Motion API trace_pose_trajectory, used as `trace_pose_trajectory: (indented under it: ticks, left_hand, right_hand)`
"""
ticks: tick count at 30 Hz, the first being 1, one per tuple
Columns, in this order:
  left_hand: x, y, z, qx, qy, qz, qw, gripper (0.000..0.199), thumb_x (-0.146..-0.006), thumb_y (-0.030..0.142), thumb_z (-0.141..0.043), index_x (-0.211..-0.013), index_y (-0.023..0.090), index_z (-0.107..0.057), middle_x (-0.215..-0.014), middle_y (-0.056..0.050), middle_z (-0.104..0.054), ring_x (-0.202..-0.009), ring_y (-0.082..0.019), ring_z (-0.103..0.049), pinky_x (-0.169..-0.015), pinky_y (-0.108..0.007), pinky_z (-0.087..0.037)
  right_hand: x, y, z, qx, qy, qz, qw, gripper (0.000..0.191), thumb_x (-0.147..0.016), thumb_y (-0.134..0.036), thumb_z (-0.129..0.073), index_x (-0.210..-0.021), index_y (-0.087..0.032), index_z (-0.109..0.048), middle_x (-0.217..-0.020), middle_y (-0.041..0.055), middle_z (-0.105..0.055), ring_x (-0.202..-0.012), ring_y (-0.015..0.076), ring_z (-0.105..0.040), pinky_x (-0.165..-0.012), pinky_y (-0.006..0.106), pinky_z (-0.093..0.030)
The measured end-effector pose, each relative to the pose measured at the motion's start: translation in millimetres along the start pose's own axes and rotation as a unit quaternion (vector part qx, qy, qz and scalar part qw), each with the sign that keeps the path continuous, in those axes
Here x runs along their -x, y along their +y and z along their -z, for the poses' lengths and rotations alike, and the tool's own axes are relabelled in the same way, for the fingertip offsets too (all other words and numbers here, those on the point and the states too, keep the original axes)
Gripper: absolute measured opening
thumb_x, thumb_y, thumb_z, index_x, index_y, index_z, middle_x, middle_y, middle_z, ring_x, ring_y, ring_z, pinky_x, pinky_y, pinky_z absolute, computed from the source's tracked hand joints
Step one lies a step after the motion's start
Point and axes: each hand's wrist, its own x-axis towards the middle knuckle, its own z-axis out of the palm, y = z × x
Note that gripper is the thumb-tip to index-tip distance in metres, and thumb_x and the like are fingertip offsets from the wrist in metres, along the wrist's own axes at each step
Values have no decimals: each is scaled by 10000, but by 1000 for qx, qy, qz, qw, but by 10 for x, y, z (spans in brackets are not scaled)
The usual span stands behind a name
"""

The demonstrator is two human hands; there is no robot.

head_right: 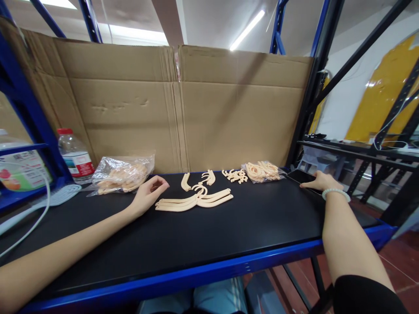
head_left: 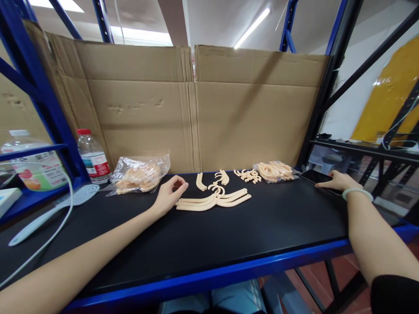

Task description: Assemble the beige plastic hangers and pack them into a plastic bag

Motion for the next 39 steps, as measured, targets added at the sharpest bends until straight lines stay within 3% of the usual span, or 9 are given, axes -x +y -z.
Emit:
trace_pose_trajectory:
  ticks: [2, 5, 13, 23, 32, 39]
  left_hand:
    - [4, 7, -2, 0, -2, 4, 1000, 224, -788, 397, -556, -755, 177, -531, -730, 4, -554, -706, -151, -531, -683, -272, -433]
    - [11, 15, -5, 3, -3, 7, 1000, 228, -786, 401, -555, -754, 177, -528, -726, 3, -551, -704, -152, -533, -676, -274, -434]
    - [3, -23, -1, 2, -6, 4, 1000, 234, -790, 410, -555, -761, 178, -532, -722, 1, -560, -703, -158, -550, -672, -281, -437]
    - [-2, -18, -3, 4, -9, 5, 1000, 237, -786, 413, -557, -761, 179, -528, -722, 0, -563, -709, -163, -562, -686, -288, -448]
    - [-4, -8, -4, 2, -8, 4, 1000, 239, -783, 419, -559, -762, 183, -525, -722, 0, -576, -711, -163, -568, -679, -282, -456]
    - [-4, -23, -3, 0, -7, 4, 1000, 230, -780, 410, -559, -757, 183, -527, -717, 2, -580, -704, -159, -569, -674, -277, -456]
  right_hand:
    - [86, -41, 51, 23, -44, -32, 998, 682, -622, -603, -693, -1143, -194, -532, -1162, 203, -544, -1012, 339, -593, -712, 412, -466]
    - [176, -94, 95, 45, -37, -58, 997, 719, -683, -635, -619, -1232, -209, -438, -1300, 221, -416, -1112, 370, -530, -795, 466, -443]
    - [70, -37, 29, 38, -49, -41, 997, 728, -662, -605, -649, -1220, -211, -395, -1117, 174, -591, -1068, 348, -566, -782, 452, -432]
    - [8, 25, -17, 48, -42, -6, 998, 718, -634, -591, -662, -1181, -198, -413, -1166, 165, -590, -1066, 338, -566, -754, 414, -443]
    - [181, -97, 110, 32, 48, 12, 998, 696, -659, -573, -664, -1203, -213, -422, -1163, 152, -574, -1051, 314, -543, -689, 375, -417]
    - [263, -170, 206, 38, 71, 31, 996, 694, -682, -576, -651, -1227, -219, -411, -1195, 136, -558, -1038, 296, -539, -685, 363, -419]
